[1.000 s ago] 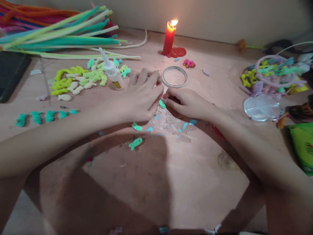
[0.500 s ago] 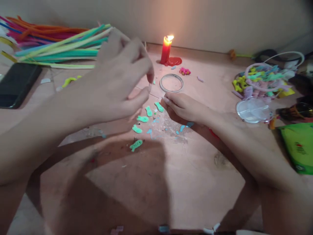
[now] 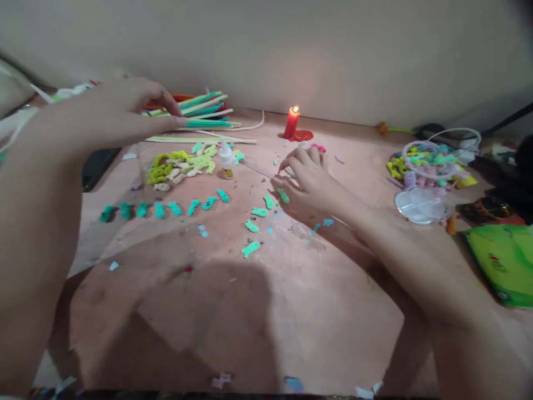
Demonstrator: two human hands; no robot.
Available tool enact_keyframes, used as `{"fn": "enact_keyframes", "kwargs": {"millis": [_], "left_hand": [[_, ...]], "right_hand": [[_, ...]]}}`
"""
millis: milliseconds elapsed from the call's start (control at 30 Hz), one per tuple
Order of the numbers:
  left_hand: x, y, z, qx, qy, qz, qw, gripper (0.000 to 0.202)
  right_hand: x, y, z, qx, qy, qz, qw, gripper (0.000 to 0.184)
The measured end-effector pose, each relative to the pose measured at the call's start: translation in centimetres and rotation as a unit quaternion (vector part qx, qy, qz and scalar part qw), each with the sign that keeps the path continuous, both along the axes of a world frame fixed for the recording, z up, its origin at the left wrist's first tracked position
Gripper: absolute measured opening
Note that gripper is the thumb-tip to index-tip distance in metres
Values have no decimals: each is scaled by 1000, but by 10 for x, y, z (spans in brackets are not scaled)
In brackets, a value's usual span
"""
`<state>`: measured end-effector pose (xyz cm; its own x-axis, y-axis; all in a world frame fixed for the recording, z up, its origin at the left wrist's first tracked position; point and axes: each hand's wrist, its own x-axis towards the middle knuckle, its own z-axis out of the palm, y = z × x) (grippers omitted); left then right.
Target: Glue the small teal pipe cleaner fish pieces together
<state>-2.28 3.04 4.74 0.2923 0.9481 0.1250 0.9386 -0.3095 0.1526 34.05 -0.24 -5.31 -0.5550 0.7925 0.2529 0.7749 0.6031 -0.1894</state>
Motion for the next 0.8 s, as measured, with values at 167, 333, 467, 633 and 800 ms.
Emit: {"fn": "enact_keyframes", "kwargs": {"millis": [167, 333, 467, 633, 800], "left_hand": [[-4, 23, -22, -49, -6, -52, 997, 53], [-6, 64, -77, 2, -117, -107, 987, 34], [-16, 84, -103, 13, -138, -107, 985, 30], [-31, 91, -118, -21, -163, -83, 983, 33], [-33, 89, -115, -64, -191, -63, 978, 42]], "right_hand": [[-48, 27, 8, -98, 41, 20, 994, 51], [-93, 53, 0, -207, 153, -20, 966, 64], [-103, 61, -7, -267, 217, 70, 936, 15], [-85, 54, 12, -233, 266, 25, 935, 18], [-49, 24, 30, -225, 284, 25, 932, 20]]}}
